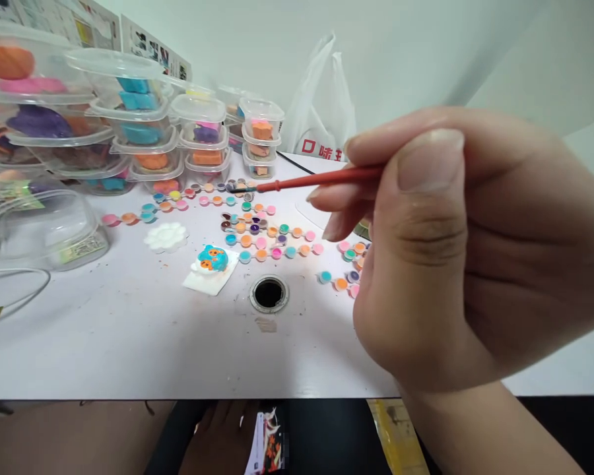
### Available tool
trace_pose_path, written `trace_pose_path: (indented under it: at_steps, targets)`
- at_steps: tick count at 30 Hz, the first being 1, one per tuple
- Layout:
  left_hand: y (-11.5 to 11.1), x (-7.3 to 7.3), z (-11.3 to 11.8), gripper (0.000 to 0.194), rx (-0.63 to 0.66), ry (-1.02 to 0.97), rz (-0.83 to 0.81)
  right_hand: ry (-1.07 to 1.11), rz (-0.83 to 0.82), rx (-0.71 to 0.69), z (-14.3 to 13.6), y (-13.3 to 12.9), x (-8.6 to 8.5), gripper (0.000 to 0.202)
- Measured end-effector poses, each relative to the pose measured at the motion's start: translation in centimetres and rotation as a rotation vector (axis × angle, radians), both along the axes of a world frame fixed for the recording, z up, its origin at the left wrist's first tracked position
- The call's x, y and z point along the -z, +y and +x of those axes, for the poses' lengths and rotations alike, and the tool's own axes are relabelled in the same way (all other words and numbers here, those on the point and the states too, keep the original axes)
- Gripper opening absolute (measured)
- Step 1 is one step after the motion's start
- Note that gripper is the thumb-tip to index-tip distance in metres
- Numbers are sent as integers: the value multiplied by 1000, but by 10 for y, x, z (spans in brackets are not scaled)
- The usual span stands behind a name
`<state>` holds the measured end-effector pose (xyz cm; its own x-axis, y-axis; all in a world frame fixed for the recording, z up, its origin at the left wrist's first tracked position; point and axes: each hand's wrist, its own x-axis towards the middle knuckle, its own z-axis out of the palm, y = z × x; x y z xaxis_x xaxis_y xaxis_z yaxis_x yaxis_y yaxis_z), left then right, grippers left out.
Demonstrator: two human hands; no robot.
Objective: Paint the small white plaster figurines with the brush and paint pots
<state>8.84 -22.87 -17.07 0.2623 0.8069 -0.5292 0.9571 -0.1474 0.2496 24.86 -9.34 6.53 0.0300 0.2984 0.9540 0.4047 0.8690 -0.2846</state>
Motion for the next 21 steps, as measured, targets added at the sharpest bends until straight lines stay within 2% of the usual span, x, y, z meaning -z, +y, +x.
trace_pose_path:
  at_steps: [4,6,10,14,17,21]
  targets:
    - [-3,11,1,66,31,29,-41,-6,-150,60,-2,-4,2,59]
    - [-5,14,-1,71,72,36,-59,-6,-191,92,-3,-5,1,53]
    - [-9,17,-6,68,107,68,-40,-81,-231,174,-3,-5,-4,40]
    - [-15,18,-5,68,123,93,49,-22,-164,191,-2,1,1,31]
    - [-16,12,-2,60,78,91,84,76,-144,88,0,9,12,30]
    - [-14,-13,-18,60,62,-100,56,52,-175,-25,3,19,23,24]
